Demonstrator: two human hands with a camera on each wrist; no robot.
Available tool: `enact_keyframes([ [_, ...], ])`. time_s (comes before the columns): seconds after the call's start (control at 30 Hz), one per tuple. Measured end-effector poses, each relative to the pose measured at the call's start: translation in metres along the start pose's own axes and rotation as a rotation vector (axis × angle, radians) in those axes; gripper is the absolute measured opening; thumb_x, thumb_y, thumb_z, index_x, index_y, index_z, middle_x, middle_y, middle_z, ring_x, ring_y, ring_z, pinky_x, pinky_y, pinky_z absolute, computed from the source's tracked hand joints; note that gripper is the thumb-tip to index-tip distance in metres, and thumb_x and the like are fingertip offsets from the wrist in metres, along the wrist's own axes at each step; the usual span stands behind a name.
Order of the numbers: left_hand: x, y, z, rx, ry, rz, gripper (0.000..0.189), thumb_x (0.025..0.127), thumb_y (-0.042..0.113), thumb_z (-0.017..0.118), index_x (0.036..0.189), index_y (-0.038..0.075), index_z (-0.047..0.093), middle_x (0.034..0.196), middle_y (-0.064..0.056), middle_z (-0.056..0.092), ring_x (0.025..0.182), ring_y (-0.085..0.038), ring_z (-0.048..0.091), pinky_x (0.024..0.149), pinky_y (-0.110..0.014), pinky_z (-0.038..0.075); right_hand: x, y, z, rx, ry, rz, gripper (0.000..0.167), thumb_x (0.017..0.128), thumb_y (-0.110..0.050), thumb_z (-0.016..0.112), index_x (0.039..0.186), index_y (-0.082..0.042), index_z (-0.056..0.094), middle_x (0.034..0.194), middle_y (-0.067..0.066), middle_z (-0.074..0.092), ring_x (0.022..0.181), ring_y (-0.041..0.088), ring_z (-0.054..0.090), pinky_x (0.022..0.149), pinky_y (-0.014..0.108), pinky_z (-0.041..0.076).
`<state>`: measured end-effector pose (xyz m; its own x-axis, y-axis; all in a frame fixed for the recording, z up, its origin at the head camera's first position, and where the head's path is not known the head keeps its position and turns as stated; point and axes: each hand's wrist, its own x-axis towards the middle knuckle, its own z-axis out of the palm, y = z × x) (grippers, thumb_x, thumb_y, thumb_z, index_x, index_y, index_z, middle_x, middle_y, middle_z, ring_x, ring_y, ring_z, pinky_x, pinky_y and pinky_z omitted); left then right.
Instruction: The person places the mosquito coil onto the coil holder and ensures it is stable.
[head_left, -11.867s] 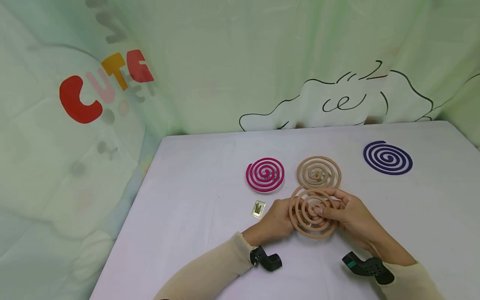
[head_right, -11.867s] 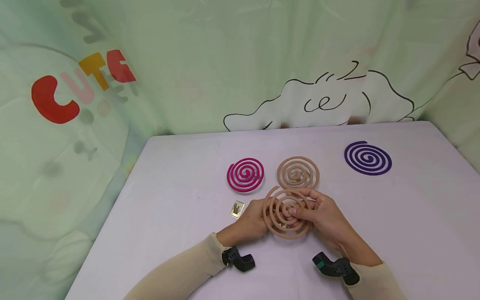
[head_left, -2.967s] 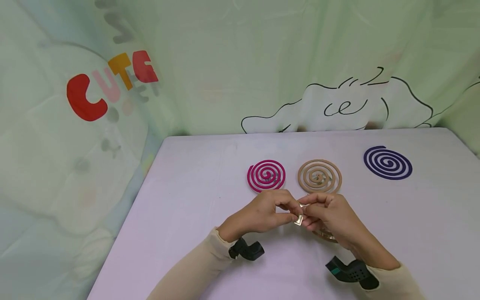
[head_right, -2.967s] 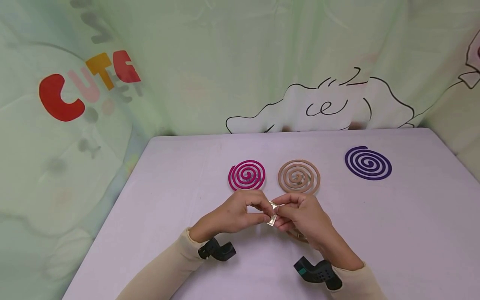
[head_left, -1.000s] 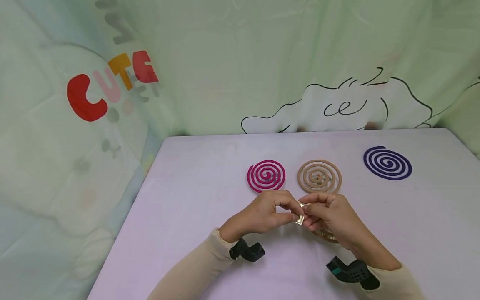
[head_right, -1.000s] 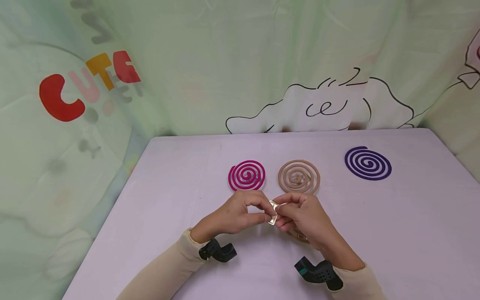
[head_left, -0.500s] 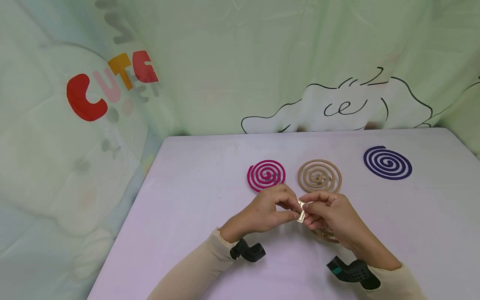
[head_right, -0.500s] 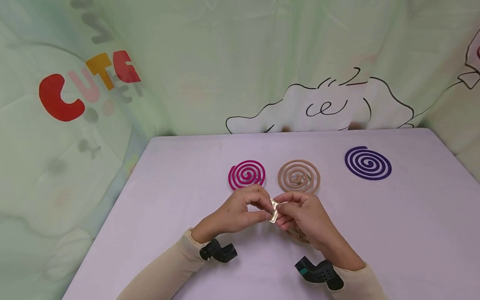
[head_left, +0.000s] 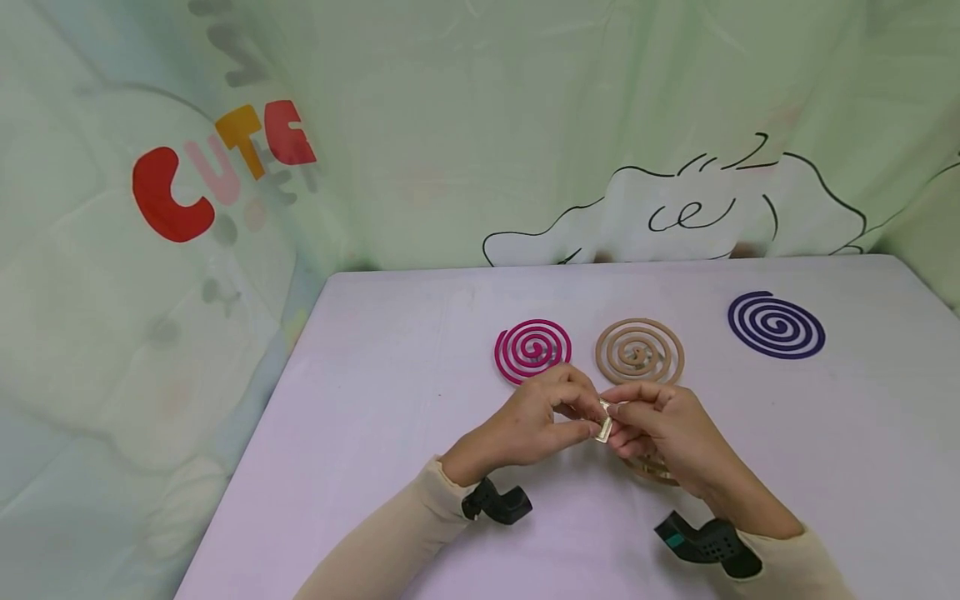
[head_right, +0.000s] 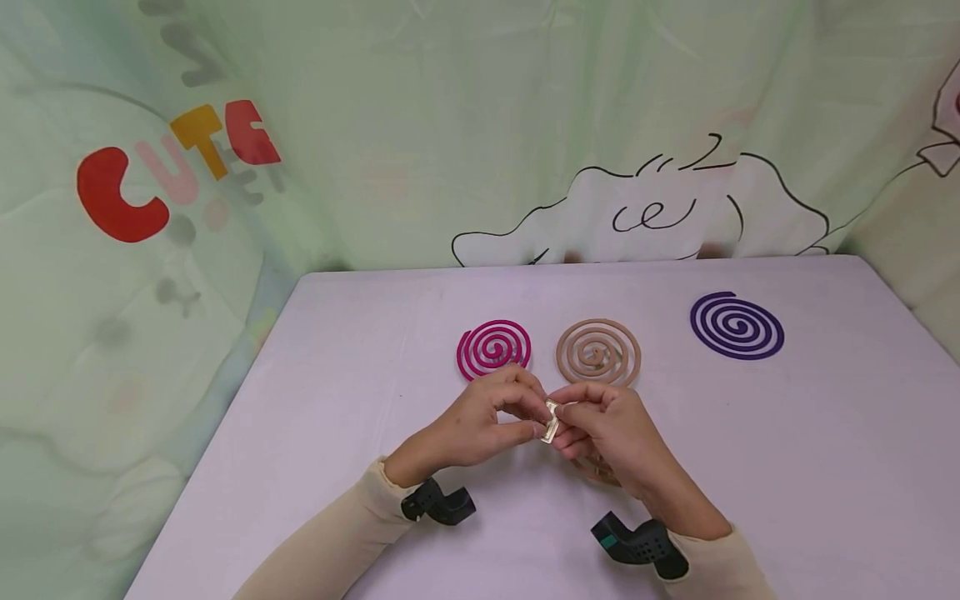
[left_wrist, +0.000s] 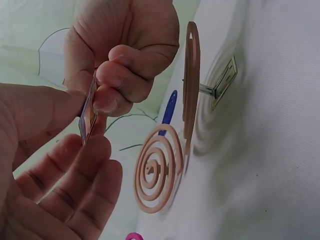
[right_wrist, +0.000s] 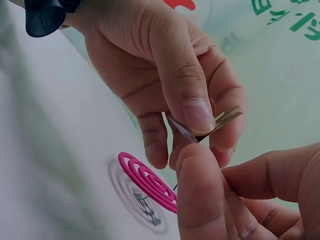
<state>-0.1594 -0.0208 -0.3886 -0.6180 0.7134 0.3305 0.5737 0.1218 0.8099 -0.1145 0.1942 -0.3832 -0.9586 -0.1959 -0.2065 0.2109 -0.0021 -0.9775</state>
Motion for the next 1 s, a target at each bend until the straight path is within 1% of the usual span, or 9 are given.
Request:
enact_keyframes([
  [0.1, 0.0, -0.001, 0.001, -0.018, -0.008, -0.039, 0.016, 0.092, -0.001, 0.075, 0.108, 0.001, 0.075, 0.116, -0.009, 0.062, 0.097, -0.002, 0.062, 0.087, -0.018, 0.056, 0.0, 0.0, 0.0, 0.003, 0.009, 0.003, 0.015, 0.103, -0.004, 0.059, 0.115, 0.002, 0.066, 0.081, 0.007, 0.07, 0.067, 0.016, 0.072, 0.062, 0.028, 0.062],
  [0.17, 0.001, -0.002, 0.002, -0.015, -0.005, -0.05, 0.018, 0.092, -0.001, 0.075, 0.11, 0.001, 0.074, 0.118, -0.01, 0.062, 0.097, -0.001, 0.063, 0.086, -0.017, 0.057, 0.0, 0.001, 0.0, 0.003, 0.018, 0.005, 0.015, 0.104, -0.005, 0.059, 0.115, 0.001, 0.066, 0.081, 0.007, 0.07, 0.068, 0.016, 0.072, 0.063, 0.028, 0.062],
  [0.4, 0.002, -0.003, 0.003, -0.002, 0.029, -0.037, 0.009, 0.09, -0.003, 0.075, 0.097, 0.002, 0.075, 0.117, -0.01, 0.066, 0.102, -0.004, 0.062, 0.087, -0.018, 0.056, 0.001, 0.001, -0.002, -0.012, 0.024, 0.007, 0.02, 0.105, -0.007, 0.057, 0.12, 0.005, 0.065, 0.086, 0.006, 0.071, 0.071, 0.017, 0.073, 0.065, 0.029, 0.063],
  [0.57, 0.001, -0.004, 0.004, -0.008, 0.021, -0.038, 0.007, 0.09, -0.002, 0.076, 0.096, 0.002, 0.075, 0.118, -0.011, 0.066, 0.102, -0.005, 0.062, 0.088, -0.019, 0.056, -0.001, 0.0, -0.007, -0.068, 0.051, 0.004, 0.027, 0.105, -0.014, 0.061, 0.125, 0.005, 0.065, 0.087, 0.004, 0.073, 0.075, 0.018, 0.074, 0.066, 0.033, 0.063],
  [0.67, 0.001, -0.004, 0.002, 0.014, 0.011, -0.056, 0.005, 0.091, 0.0, 0.076, 0.096, 0.003, 0.075, 0.119, -0.011, 0.066, 0.101, -0.005, 0.062, 0.088, -0.018, 0.056, -0.002, -0.002, -0.013, -0.11, 0.09, -0.021, 0.028, 0.106, -0.02, 0.063, 0.126, 0.0, 0.066, 0.092, -0.002, 0.076, 0.082, 0.017, 0.075, 0.069, 0.034, 0.064],
  [0.73, 0.002, -0.005, 0.001, 0.029, 0.008, -0.073, 0.005, 0.092, 0.001, 0.076, 0.096, 0.003, 0.075, 0.119, -0.011, 0.066, 0.101, -0.006, 0.062, 0.087, -0.017, 0.055, -0.004, -0.003, -0.018, -0.14, 0.116, -0.055, 0.029, 0.106, -0.023, 0.063, 0.127, -0.003, 0.066, 0.098, -0.006, 0.077, 0.089, 0.016, 0.075, 0.072, 0.034, 0.064],
  [0.8, 0.002, -0.005, 0.0, 0.04, 0.007, -0.088, 0.005, 0.092, 0.001, 0.075, 0.096, 0.003, 0.075, 0.12, -0.011, 0.067, 0.101, -0.007, 0.063, 0.087, -0.017, 0.055, -0.005, -0.003, -0.024, -0.161, 0.142, -0.086, 0.027, 0.106, -0.026, 0.064, 0.126, -0.009, 0.066, 0.104, -0.009, 0.076, 0.094, 0.013, 0.075, 0.074, 0.033, 0.064],
  [0.93, 0.002, -0.009, -0.001, 0.034, 0.005, -0.11, 0.005, 0.092, -0.001, 0.075, 0.097, 0.002, 0.074, 0.121, -0.012, 0.066, 0.102, -0.009, 0.065, 0.086, -0.017, 0.055, -0.005, -0.002, -0.04, -0.146, 0.182, -0.143, 0.021, 0.105, -0.025, 0.065, 0.125, -0.018, 0.066, 0.109, -0.012, 0.074, 0.097, 0.008, 0.073, 0.076, 0.03, 0.063],
  [1.0, 0.002, -0.011, -0.001, 0.026, 0.004, -0.117, 0.006, 0.092, -0.001, 0.075, 0.098, 0.001, 0.074, 0.121, -0.012, 0.066, 0.102, -0.009, 0.065, 0.086, -0.016, 0.055, -0.004, 0.001, -0.049, -0.113, 0.195, -0.169, 0.02, 0.105, -0.021, 0.064, 0.125, -0.019, 0.065, 0.11, -0.012, 0.073, 0.097, 0.006, 0.072, 0.076, 0.027, 0.063],
])
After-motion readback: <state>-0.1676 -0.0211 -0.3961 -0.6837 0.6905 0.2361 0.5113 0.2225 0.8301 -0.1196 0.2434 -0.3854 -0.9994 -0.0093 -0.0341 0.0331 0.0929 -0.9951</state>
